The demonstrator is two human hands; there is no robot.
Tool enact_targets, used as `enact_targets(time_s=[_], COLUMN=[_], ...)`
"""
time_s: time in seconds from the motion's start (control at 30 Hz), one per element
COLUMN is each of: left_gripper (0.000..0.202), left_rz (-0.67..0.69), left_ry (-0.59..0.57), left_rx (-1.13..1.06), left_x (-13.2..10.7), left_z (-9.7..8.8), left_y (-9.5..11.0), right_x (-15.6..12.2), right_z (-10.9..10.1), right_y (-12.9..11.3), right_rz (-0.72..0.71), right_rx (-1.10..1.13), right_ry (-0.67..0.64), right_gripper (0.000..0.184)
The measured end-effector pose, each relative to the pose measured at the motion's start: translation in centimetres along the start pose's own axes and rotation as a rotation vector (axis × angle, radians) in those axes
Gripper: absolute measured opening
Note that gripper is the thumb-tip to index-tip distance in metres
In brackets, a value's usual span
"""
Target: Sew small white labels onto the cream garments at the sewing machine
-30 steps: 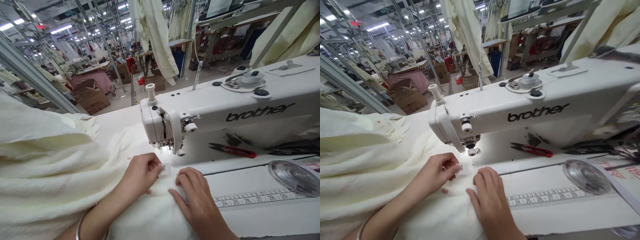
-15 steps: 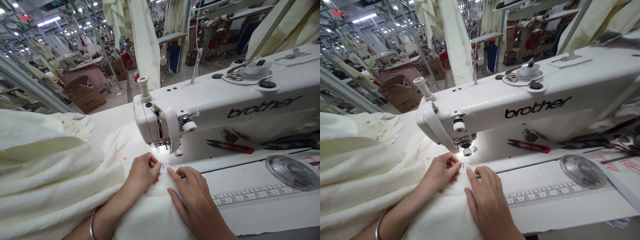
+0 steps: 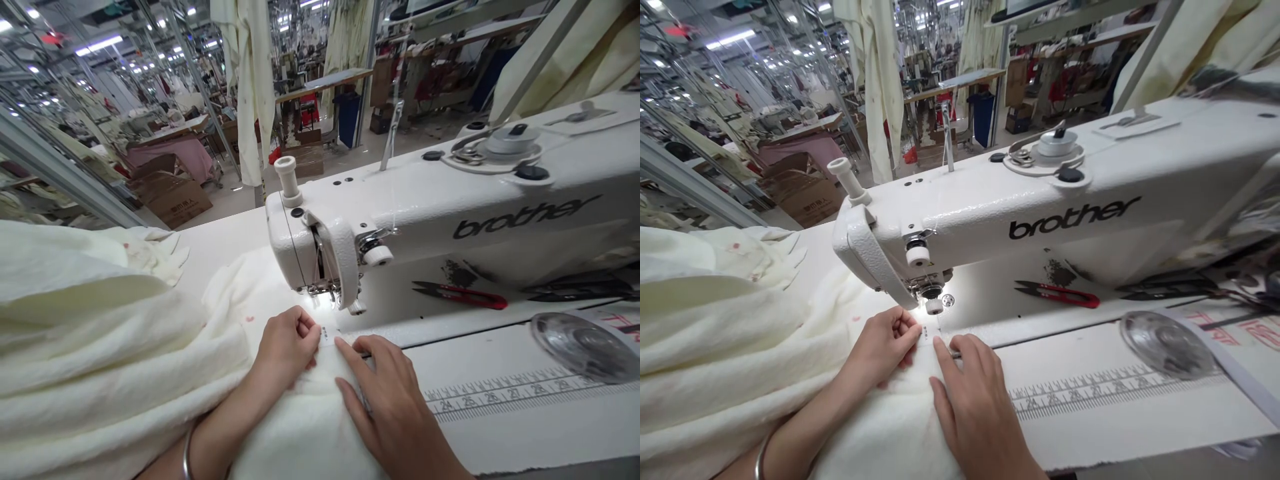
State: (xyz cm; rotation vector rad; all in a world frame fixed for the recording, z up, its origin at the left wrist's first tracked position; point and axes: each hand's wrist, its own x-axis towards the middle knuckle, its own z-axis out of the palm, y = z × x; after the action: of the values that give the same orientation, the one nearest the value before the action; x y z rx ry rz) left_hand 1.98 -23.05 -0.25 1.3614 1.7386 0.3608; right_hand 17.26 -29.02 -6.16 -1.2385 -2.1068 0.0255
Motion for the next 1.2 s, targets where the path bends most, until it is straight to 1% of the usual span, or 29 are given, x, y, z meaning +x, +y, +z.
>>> enact_targets(time_s=[0.2, 0.27, 0.3, 0.33, 0.37, 0.43, 0.47, 0.53, 0.57, 0.63, 0.73, 0.93, 1.1, 1.2], left_gripper=[0.011, 0.010, 0.009, 0.011, 0.016, 0.026, 0.029, 0.037, 0.043, 0.056, 0.068, 0.075, 0.077, 0.075], left_rz=[0.034, 0.054, 0.088, 0.147, 0.238, 0.474, 0.595, 0.798, 0.875, 0.973, 1.013, 0.984, 0.963, 0.973], left_ry=[0.011, 0.019, 0.040, 0.076, 0.114, 0.163, 0.157, 0.092, 0.050, -0.023, -0.087, -0.140, -0.155, -0.142], left_rx=[0.025, 0.066, 0.113, 0.178, 0.256, 0.419, 0.493, 0.639, 0.712, 0.829, 0.868, 0.845, 0.919, 0.950], left_x=[0.3, 0.1, -0.2, -0.6, -1.2, -2.4, -3.0, -3.8, -4.0, -3.8, -2.9, -2.3, -2.4, -2.6], left_z=[0.3, 0.0, -0.2, -0.6, -1.0, -1.7, -1.9, -2.1, -2.1, -1.8, -1.4, -1.4, -1.3, -1.1], left_y=[0.1, 0.0, -0.2, -0.4, -0.7, -1.5, -2.1, -3.2, -3.7, -4.5, -5.3, -5.7, -5.4, -5.3], right_x=[0.0, -0.1, -0.1, -0.1, 0.0, 0.0, 0.1, 0.1, 0.0, -0.2, -0.4, -0.1, -0.2, -0.1], right_z=[0.2, 0.2, 0.2, 0.2, 0.2, 0.2, 0.1, 0.2, 0.2, 0.4, 0.5, 0.3, 0.4, 0.0], right_y=[0.0, -0.1, -0.1, -0.1, -0.2, -0.2, -0.2, -0.1, 0.0, 0.1, 0.2, 0.0, -0.3, -0.1], right_rz=[-0.003, -0.004, -0.004, -0.004, -0.005, -0.012, -0.015, -0.022, -0.024, -0.025, -0.021, -0.036, -0.029, -0.021], right_rx=[-0.009, -0.014, -0.016, -0.017, -0.018, -0.024, -0.029, -0.038, -0.042, -0.042, -0.033, -0.040, -0.041, -0.026], right_ry=[0.002, 0.003, 0.010, 0.017, 0.022, 0.029, 0.034, 0.044, 0.046, 0.039, 0.022, 0.072, 0.073, 0.073], right_gripper=[0.032, 0.032, 0.032, 0.032, 0.032, 0.031, 0.030, 0.030, 0.030, 0.031, 0.032, 0.030, 0.030, 0.030])
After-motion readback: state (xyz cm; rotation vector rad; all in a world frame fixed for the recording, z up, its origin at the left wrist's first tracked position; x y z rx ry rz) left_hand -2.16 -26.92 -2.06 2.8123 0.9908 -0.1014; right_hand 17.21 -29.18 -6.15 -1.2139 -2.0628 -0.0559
